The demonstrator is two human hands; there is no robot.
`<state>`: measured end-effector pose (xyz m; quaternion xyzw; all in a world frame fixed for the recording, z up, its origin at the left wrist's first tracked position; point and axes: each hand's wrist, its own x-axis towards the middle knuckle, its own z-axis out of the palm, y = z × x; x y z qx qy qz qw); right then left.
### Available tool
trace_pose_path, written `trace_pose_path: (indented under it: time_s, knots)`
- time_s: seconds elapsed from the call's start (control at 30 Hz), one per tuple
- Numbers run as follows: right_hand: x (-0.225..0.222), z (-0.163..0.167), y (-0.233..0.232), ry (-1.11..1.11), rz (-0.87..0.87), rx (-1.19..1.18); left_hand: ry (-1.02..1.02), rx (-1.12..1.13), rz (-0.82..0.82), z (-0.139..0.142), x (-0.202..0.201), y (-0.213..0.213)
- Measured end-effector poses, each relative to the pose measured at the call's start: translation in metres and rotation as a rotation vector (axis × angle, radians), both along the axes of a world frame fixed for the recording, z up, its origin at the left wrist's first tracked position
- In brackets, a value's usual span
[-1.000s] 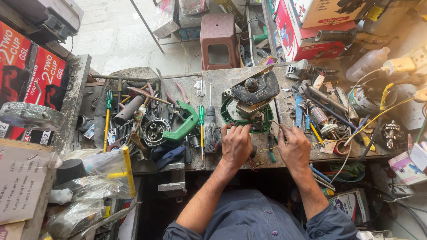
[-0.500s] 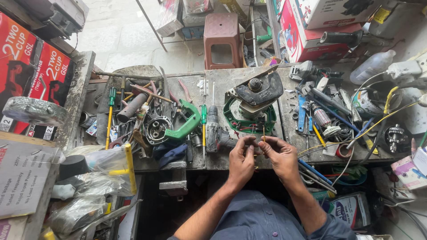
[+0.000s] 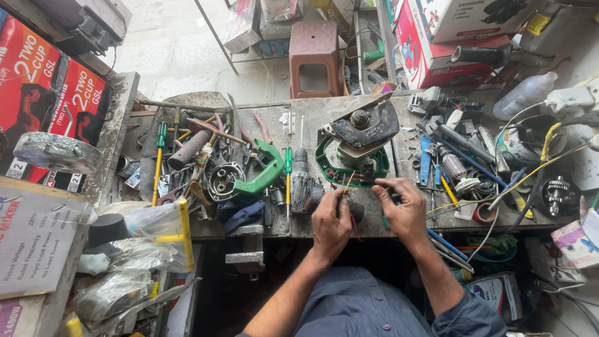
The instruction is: The person uses a cordless drill to unscrew the base of a green electric mixer grinder on a cluttered workbench, then separates the housing and pulls out the motor assembly. They handle the detached base, use a screwdriver and pliers, and work on the machine's internal wiring and components.
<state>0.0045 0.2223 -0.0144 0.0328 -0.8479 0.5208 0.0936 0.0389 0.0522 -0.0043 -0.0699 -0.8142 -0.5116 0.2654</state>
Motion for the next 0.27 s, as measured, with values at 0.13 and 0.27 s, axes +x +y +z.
trace_pose_path:
  time_s: [0.13, 0.27]
  knots:
    - [-0.031, 0.004, 0.023, 0.26, 0.112, 0.378, -0.104, 0.046, 0.08, 0.0, -0.008, -0.022]
    - [-0.047, -0.003, 0.02, 0.07, 0.274, 0.479, -0.193, 0.136, 0.136, 0.001, -0.013, -0.03]
